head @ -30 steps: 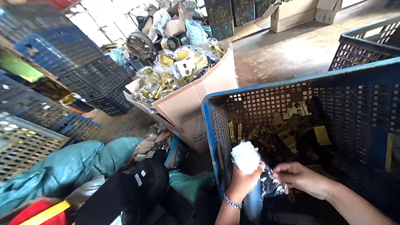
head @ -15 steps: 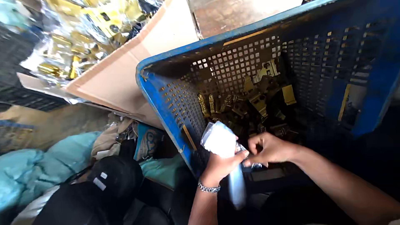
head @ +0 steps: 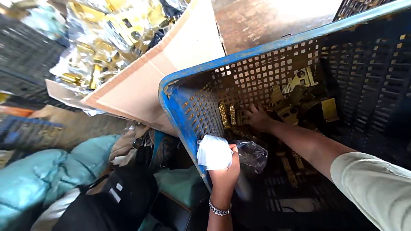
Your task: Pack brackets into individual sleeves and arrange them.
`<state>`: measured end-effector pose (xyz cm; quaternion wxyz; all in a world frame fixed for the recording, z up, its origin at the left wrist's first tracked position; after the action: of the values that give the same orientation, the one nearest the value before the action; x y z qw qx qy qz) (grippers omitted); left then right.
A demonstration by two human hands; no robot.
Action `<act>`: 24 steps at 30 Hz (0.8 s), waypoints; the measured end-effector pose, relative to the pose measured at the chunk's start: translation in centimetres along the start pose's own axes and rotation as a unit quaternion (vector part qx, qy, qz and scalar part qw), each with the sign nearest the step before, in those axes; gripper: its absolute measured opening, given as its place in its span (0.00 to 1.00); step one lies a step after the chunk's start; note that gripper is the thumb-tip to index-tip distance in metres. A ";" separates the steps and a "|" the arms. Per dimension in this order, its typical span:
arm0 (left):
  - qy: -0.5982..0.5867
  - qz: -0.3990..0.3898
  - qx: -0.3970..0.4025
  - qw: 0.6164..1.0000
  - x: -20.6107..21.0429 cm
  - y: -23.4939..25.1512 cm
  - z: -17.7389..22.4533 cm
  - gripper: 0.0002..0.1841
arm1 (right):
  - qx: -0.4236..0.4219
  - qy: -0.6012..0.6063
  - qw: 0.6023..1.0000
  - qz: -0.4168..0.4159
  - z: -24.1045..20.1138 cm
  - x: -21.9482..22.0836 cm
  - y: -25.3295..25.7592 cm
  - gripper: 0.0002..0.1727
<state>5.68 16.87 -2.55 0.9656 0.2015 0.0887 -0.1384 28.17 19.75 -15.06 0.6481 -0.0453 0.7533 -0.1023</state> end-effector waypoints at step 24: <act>-0.058 -0.065 -0.160 0.983 0.0 -4.3 1.8 0.27 | 0.051 0.233 0.971 -0.026 -12.8 -5.9 -17.9 0.27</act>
<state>4.58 12.30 -2.46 0.9778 0.0295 0.0668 -0.1965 15.36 4.69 -3.75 0.4529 -0.0064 0.8760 -0.1656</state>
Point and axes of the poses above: each hand's wrist, its own y-axis towards the middle knuckle, its own x-axis out of the palm, z = x × y, the point moved 5 cm from there along y, towards the middle knuckle, and after that the axes turned 4 degrees about z, right-handed, at the moved point
